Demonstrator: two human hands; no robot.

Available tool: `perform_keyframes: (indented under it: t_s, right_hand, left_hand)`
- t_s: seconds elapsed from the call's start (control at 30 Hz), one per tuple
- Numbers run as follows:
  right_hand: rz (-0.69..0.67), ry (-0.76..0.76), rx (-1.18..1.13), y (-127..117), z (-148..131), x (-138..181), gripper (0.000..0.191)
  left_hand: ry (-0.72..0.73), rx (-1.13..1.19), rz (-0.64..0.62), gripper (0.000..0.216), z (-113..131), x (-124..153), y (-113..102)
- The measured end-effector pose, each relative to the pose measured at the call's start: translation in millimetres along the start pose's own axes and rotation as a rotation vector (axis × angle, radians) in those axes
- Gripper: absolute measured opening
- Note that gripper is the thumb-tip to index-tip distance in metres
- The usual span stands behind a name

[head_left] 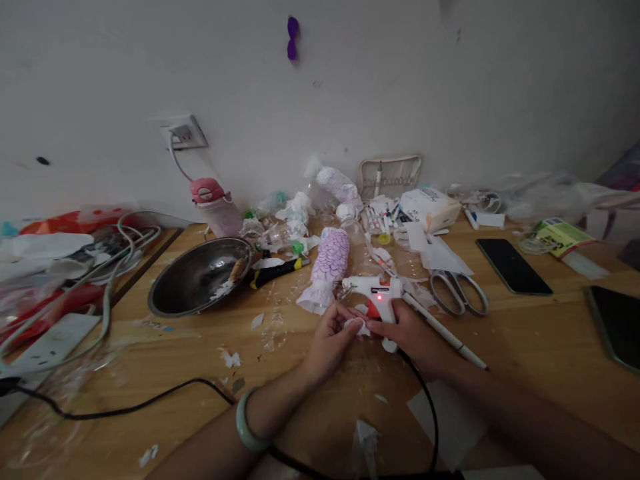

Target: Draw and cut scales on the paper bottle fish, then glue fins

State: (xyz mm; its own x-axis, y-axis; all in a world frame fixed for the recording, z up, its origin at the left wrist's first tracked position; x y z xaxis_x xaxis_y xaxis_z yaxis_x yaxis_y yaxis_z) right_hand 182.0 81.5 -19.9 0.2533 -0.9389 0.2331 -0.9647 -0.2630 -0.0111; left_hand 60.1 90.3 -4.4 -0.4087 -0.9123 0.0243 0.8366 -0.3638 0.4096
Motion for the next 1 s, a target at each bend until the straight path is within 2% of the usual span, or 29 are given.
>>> perform_keyframes:
  t_s: [0.13, 0.37, 0.53, 0.73, 1.0]
  right_hand:
    - [0.015, -0.007, 0.082, -4, 2, -1, 0.037]
    - [0.1, -0.006, 0.33, -4, -25, 7, 0.037]
    - [0.121, -0.033, 0.315, -5, -26, 8, 0.036]
    - [0.061, 0.0, 0.241, -1, -23, 9, 0.034]
    - [0.139, 0.007, 0.162, -3, -32, 12, 0.023]
  left_hand:
    - [0.009, -0.024, -0.022, 0.036, 0, 0, 2]
    - [-0.014, -0.074, -0.01, 0.035, -4, 0, 0]
    - [-0.046, -0.101, 0.031, 0.039, -7, 0, -5]
    - [-0.047, -0.13, 0.064, 0.04, -6, 0, -8]
    - [-0.017, -0.119, 0.096, 0.039, -3, 0, -9]
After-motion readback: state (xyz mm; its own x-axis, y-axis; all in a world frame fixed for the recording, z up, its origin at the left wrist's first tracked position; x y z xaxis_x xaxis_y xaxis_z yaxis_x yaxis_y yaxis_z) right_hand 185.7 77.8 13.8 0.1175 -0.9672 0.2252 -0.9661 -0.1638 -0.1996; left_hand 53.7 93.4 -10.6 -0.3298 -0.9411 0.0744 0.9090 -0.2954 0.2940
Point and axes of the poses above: each hand's wrist, its own x-axis away from the middle knuckle, its own y-axis out of the palm, z = x × y, the point moved 9 cm from there along -x, towards the middle knuckle, and after that the axes turned 6 degrees about -z, right-handed, at the moved point
